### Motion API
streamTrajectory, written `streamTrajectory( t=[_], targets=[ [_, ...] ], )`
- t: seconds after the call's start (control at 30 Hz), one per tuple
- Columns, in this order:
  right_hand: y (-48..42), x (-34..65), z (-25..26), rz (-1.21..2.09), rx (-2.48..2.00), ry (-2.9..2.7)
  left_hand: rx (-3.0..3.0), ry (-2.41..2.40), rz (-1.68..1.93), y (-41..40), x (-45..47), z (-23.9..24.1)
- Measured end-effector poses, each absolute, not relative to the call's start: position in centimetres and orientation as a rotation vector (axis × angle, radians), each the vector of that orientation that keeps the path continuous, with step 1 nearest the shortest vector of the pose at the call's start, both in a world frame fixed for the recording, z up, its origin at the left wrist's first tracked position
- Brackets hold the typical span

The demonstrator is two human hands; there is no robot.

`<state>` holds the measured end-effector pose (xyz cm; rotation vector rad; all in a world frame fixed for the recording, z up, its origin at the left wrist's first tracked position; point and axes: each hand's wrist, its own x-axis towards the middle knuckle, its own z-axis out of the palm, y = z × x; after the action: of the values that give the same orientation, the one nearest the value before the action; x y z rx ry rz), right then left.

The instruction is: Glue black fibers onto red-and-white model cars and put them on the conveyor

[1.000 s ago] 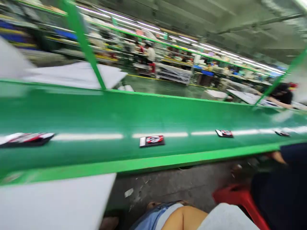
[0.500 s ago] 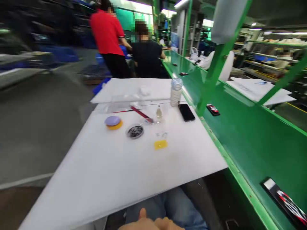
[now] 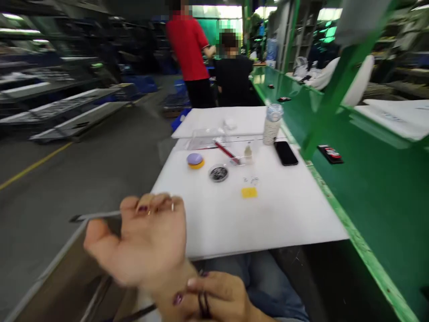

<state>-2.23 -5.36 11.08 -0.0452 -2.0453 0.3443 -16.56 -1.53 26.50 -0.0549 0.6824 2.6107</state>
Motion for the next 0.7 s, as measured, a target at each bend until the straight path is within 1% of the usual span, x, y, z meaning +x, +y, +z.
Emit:
streamTrajectory(
  t=[0.03, 0.1, 0.23, 0.37, 0.5, 0.7],
  targets=[
    [-5.6, -2.3, 10.9, 0.414, 0.019, -2.001, -0.029, 0.629, 2.718, -1.5, -17.6, 27.1],
    [-5.9, -1.9, 10.4, 0.549, 0.084, -1.973, 0.043, 0.634, 2.725, -1.3, -19.7, 27.5],
    [-6.1, -0.4, 9.8, 0.726, 0.133, -1.996, 0.029, 0.771, 2.825, -0.8, -23.1, 26.5],
    [-6.5, -0.8, 10.4, 0.673, 0.168, -2.031, -0.052, 0.854, 2.885, -0.6, -24.5, 25.3],
    [-6.6, -2.8, 11.9, 0.589, 0.069, -1.987, -0.015, 0.909, 2.889, -0.7, -24.6, 25.1],
    [-6.7, -2.4, 12.2, 0.721, 0.112, -1.977, 0.088, 0.995, 2.913, -1.4, -25.8, 24.8]
  ],
)
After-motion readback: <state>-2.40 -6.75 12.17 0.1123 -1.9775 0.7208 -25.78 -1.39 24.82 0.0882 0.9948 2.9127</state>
